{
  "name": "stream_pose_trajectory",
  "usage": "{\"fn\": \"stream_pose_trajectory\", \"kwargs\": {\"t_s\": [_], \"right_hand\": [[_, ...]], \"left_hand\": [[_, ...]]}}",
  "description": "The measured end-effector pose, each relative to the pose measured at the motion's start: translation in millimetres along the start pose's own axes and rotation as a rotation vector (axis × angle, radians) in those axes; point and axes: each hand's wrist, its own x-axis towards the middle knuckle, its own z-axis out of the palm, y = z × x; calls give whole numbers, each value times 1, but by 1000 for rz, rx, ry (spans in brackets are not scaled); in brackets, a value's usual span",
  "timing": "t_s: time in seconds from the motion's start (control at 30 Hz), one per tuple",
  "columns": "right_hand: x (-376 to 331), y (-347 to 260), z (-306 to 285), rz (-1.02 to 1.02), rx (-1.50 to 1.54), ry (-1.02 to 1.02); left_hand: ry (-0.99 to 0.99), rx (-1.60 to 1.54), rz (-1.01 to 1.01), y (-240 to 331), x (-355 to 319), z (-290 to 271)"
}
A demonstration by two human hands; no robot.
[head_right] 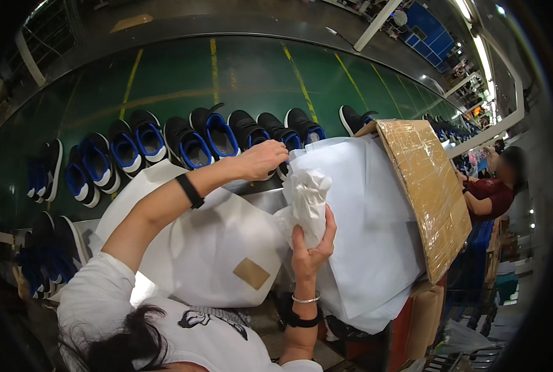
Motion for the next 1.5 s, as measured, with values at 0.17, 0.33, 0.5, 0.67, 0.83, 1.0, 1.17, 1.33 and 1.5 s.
{"fn": "stream_pose_trajectory", "kwargs": {"t_s": [0.17, 0.33, 0.5, 0.67, 0.83, 1.0, 1.17, 1.33, 1.5], "right_hand": [[3, 0, 5, -90, -185, 6], [2, 7, -7, -76, -266, -48], [-2, 1, -17, -40, -305, -112], [1, -15, -12, -50, -260, -143], [-6, -16, -20, -34, -284, -113], [-19, -16, -21, -39, -294, -109], [-49, -6, -12, 127, -301, -217], [-82, 21, 9, 210, -202, -339], [-103, 66, 9, 381, 32, -208]], "left_hand": [[-14, 418, 209, -31, 15, 37], [-104, 370, 225, -26, 11, 9], [-151, 372, 117, -24, 20, -31], [-175, 353, 255, -49, 27, 13], [-230, 365, 307, -51, 44, 19], [-189, 439, 302, -62, 57, 14], [-526, 395, 90, -61, 66, -27], [-167, 404, 317, -68, 43, 19], [145, 460, 129, -84, 61, 5]]}}
